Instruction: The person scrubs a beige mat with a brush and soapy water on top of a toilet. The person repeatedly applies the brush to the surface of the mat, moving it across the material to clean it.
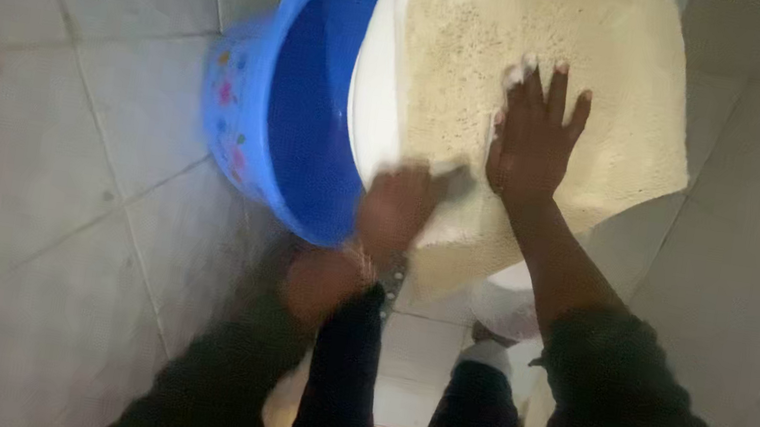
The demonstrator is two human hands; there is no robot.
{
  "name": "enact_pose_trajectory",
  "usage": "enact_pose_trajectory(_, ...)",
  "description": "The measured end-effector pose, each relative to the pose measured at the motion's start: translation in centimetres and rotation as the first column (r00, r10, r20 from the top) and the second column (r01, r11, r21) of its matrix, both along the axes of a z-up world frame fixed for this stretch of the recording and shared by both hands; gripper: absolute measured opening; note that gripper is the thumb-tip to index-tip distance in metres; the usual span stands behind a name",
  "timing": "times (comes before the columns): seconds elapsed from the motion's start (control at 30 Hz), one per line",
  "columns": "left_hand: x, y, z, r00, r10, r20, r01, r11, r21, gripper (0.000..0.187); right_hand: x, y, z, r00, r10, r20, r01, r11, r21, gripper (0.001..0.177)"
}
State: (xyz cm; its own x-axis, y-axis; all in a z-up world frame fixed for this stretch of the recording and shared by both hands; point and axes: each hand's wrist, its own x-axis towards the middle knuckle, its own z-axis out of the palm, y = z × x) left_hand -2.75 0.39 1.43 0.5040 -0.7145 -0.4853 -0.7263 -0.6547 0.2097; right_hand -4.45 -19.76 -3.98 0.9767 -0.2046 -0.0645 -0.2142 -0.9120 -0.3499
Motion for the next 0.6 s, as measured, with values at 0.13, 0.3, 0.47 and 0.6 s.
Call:
enact_pose_trajectory(0.13,-1.2,1.6,1.9,0.923,0.035,-0.383,-0.039,0.999,-0.001,0.067,-0.4,0.3,0.7,0.996,-0.019,-0.083,0.023,0.999,0.048,0.053)
enact_pose_trajectory(0.3,14.2,-2.6,-8.7,0.884,0.285,0.369,-0.114,0.9,-0.422,0.033,-1.1,-0.2,-1.6,0.999,-0.037,-0.035,0.038,0.998,0.044,0.055)
enact_pose_trajectory(0.47,14.2,-4.1,-8.7,0.882,0.296,0.366,-0.13,0.9,-0.415,0.029,-0.5,-0.4,-1.2,0.997,-0.057,-0.051,0.06,0.996,0.061,0.051)
enact_pose_trajectory(0.6,2.0,-2.0,-2.7,1.0,-0.004,-0.022,0.005,0.999,0.049,0.062,0.4,-0.1,-0.2,0.999,-0.042,0.012,0.041,0.998,0.045,0.053)
